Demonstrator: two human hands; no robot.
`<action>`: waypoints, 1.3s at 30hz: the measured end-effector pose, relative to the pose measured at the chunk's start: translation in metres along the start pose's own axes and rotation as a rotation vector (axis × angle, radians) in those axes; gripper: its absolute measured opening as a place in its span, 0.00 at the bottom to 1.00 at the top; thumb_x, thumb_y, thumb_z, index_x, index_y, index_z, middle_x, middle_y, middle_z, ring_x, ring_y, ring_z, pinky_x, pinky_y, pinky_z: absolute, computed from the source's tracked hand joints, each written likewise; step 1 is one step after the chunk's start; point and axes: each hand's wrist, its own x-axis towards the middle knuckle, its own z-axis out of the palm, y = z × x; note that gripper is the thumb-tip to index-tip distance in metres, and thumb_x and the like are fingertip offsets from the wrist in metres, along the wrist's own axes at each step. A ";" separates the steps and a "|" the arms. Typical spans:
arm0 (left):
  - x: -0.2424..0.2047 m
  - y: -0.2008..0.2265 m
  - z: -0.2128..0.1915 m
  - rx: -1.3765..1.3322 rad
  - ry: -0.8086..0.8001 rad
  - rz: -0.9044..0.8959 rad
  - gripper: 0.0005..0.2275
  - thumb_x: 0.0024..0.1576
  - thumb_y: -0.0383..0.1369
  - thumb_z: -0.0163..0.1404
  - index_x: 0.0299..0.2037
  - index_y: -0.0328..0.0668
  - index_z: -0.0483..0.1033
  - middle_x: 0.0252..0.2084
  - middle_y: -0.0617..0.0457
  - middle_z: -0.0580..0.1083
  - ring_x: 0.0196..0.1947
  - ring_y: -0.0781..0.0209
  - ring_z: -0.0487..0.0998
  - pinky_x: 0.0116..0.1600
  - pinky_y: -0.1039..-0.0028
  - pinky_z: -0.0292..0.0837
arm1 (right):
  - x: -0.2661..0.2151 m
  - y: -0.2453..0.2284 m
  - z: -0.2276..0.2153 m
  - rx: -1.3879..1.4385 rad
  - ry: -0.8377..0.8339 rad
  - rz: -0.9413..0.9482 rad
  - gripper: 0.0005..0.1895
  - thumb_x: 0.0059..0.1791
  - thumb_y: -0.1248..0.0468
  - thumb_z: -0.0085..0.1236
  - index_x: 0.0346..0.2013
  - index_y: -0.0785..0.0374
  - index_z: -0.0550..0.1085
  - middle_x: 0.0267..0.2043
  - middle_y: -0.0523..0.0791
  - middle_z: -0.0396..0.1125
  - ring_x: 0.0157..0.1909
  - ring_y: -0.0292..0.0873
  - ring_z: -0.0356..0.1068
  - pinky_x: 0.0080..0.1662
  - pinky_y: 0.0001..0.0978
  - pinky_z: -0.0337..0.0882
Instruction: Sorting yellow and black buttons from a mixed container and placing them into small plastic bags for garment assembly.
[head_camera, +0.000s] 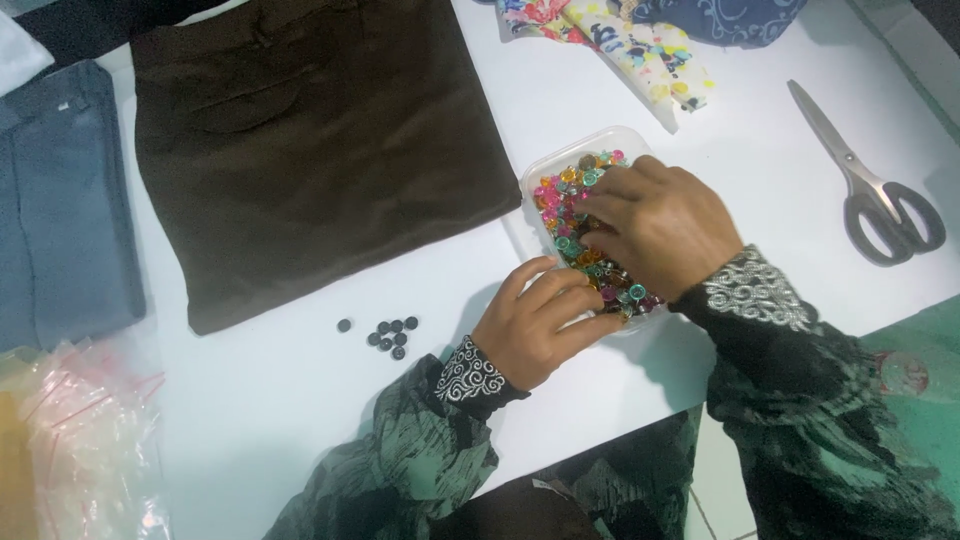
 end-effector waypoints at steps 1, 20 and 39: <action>-0.001 0.000 0.001 -0.001 -0.001 0.000 0.05 0.60 0.30 0.58 0.42 0.53 0.81 0.40 0.58 0.73 0.52 0.58 0.75 0.65 0.53 0.63 | 0.000 -0.003 0.001 0.001 0.000 0.001 0.12 0.48 0.53 0.67 0.45 0.49 0.82 0.44 0.40 0.76 0.45 0.40 0.74 0.43 0.29 0.74; 0.003 -0.002 -0.006 0.046 0.045 0.034 0.09 0.59 0.25 0.63 0.47 0.49 0.82 0.42 0.52 0.79 0.46 0.53 0.79 0.60 0.55 0.73 | -0.019 0.033 -0.032 0.348 0.091 -0.066 0.10 0.49 0.67 0.66 0.45 0.62 0.81 0.39 0.49 0.75 0.38 0.49 0.74 0.40 0.41 0.77; -0.011 -0.006 0.014 0.002 0.034 0.032 0.07 0.59 0.30 0.59 0.45 0.54 0.81 0.39 0.56 0.72 0.52 0.58 0.75 0.66 0.52 0.63 | 0.024 0.008 0.006 -0.211 -0.066 0.044 0.08 0.47 0.54 0.69 0.39 0.46 0.83 0.37 0.36 0.77 0.40 0.39 0.75 0.41 0.31 0.72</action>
